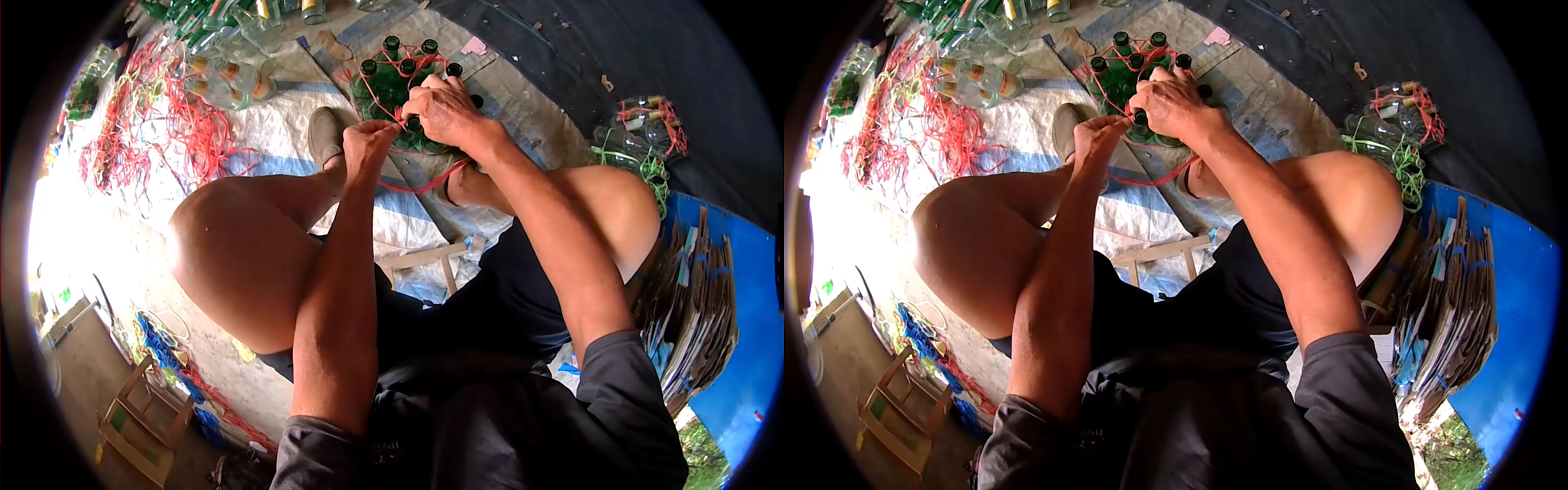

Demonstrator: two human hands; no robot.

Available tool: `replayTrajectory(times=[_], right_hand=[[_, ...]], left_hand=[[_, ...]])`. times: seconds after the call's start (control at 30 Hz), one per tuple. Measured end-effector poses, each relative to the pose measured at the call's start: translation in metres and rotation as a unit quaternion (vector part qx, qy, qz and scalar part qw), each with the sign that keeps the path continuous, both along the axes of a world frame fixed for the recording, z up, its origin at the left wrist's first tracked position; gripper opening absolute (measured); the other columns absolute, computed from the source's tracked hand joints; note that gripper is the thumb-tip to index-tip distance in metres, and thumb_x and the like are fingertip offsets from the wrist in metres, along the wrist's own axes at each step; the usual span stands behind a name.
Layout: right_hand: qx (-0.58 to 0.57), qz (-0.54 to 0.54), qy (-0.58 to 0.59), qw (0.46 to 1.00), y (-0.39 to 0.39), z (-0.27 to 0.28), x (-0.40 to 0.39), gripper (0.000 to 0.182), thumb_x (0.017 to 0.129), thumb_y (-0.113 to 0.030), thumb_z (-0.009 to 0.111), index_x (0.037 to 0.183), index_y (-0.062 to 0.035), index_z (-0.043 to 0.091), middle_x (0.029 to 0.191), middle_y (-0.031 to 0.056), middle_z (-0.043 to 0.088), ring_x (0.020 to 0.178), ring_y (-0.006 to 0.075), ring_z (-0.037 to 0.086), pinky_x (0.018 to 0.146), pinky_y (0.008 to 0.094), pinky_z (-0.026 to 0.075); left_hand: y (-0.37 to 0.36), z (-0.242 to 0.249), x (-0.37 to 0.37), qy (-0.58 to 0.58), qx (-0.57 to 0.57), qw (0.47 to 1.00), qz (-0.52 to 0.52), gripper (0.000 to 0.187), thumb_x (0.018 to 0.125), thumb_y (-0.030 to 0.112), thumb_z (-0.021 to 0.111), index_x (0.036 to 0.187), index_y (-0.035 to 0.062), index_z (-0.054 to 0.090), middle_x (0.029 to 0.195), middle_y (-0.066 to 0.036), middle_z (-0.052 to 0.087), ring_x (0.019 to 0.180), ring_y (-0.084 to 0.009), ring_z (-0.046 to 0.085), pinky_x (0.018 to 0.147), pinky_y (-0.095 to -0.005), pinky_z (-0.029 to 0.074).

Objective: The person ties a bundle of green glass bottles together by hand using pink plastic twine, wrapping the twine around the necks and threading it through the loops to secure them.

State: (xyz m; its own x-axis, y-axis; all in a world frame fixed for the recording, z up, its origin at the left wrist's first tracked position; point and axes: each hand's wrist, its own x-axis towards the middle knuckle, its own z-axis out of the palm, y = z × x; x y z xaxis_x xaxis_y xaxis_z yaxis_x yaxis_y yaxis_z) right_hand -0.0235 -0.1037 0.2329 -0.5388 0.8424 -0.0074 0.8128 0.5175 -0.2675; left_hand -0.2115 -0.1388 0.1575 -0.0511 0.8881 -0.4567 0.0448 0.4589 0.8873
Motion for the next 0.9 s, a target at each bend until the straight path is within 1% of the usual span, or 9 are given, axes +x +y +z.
replayTrajectory(times=[0.13,0.23,0.43,0.53,0.6,0.73,0.8,0.83,0.9], right_hand=[[-0.086,0.002,-0.055,0.995,0.007,0.007,-0.003,0.04,0.085,-0.003,0.062,0.11,-0.0292,0.079,0.107,-0.0037,0.07,0.12,0.0248,0.057,0.103,0.0525,0.039],[-0.148,-0.006,-0.09,0.985,0.011,0.015,-0.009,0.049,0.085,-0.003,0.06,0.119,-0.0349,0.076,0.115,-0.003,0.068,0.126,0.0263,0.054,0.107,0.0563,0.038],[-0.204,-0.01,-0.097,0.974,0.02,0.013,-0.011,0.056,0.085,-0.002,0.057,0.123,-0.0389,0.073,0.122,-0.0009,0.064,0.129,0.0292,0.051,0.107,0.0555,0.038],[-0.22,-0.005,-0.107,0.97,0.022,0.015,-0.012,0.056,0.085,-0.001,0.058,0.124,-0.0375,0.072,0.123,0.0006,0.064,0.129,0.0296,0.051,0.107,0.0549,0.038],[-0.225,0.001,-0.113,0.968,0.022,0.017,-0.011,0.054,0.085,0.0,0.058,0.125,-0.0347,0.071,0.123,0.0016,0.063,0.129,0.0296,0.051,0.107,0.0538,0.038],[-0.151,0.061,-0.149,0.975,0.025,0.022,-0.013,0.048,0.085,-0.004,0.066,0.123,-0.0312,0.071,0.121,0.0032,0.065,0.125,0.0296,0.054,0.105,0.0533,0.038],[-0.121,0.083,-0.174,0.974,0.026,0.028,-0.014,0.046,0.084,-0.002,0.066,0.124,-0.0258,0.069,0.118,0.0038,0.063,0.123,0.0294,0.054,0.104,0.0496,0.039],[-0.07,0.099,-0.156,0.98,0.025,0.023,-0.01,0.039,0.083,-0.004,0.069,0.116,-0.0239,0.072,0.112,0.0039,0.063,0.116,0.0284,0.057,0.099,0.049,0.042],[-0.014,0.122,-0.157,0.98,0.026,0.019,-0.009,0.032,0.082,-0.006,0.07,0.109,-0.0224,0.074,0.109,0.0036,0.063,0.112,0.0275,0.058,0.096,0.0478,0.044]], left_hand=[[0.004,-0.01,0.001,-0.014,0.008,1.0,0.003,0.025,0.087,0.018,0.084,0.095,-0.005,0.079,0.079,0.002,0.067,0.07,-0.0069,0.054,0.063,-0.0243,0.041],[0.012,-0.027,-0.003,0.041,0.041,0.998,-0.009,0.031,0.081,0.026,0.083,0.095,-0.0012,0.082,0.072,-0.005,0.072,0.066,-0.0108,0.064,0.063,-0.03,0.051],[0.013,-0.025,-0.001,0.176,0.005,0.984,-0.017,0.04,0.08,0.041,0.082,0.1,0.007,0.082,0.082,-0.016,0.076,0.078,-0.0267,0.076,0.074,-0.0397,0.056],[0.013,-0.028,0.006,0.184,0.046,0.982,0.021,0.035,0.082,0.031,0.085,0.092,-0.0021,0.08,0.062,-0.002,0.063,0.06,-0.0072,0.055,0.055,-0.03,0.044],[0.013,-0.026,0.007,0.198,0.046,0.979,0.018,0.038,0.082,0.034,0.085,0.093,-0.0016,0.081,0.063,-0.004,0.065,0.06,-0.0092,0.058,0.057,-0.0313,0.047],[0.013,-0.004,0.009,0.217,0.037,0.975,0.005,0.038,0.083,0.035,0.082,0.095,-0.0009,0.081,0.065,-0.007,0.069,0.061,-0.0132,0.063,0.06,-0.0338,0.05],[0.012,-0.002,0.009,0.212,0.007,0.977,0.0,0.039,0.081,0.043,0.081,0.097,0.0082,0.083,0.08,-0.013,0.075,0.078,-0.0262,0.072,0.072,-0.0401,0.055],[0.012,-0.001,0.008,0.21,-0.008,0.978,-0.003,0.039,0.08,0.047,0.081,0.099,0.0128,0.084,0.087,-0.016,0.078,0.086,-0.0327,0.077,0.078,-0.0432,0.057],[0.011,-0.003,0.01,0.196,0.003,0.981,0.007,0.037,0.08,0.045,0.079,0.098,0.0121,0.084,0.086,-0.016,0.078,0.085,-0.0327,0.077,0.078,-0.0435,0.058]])
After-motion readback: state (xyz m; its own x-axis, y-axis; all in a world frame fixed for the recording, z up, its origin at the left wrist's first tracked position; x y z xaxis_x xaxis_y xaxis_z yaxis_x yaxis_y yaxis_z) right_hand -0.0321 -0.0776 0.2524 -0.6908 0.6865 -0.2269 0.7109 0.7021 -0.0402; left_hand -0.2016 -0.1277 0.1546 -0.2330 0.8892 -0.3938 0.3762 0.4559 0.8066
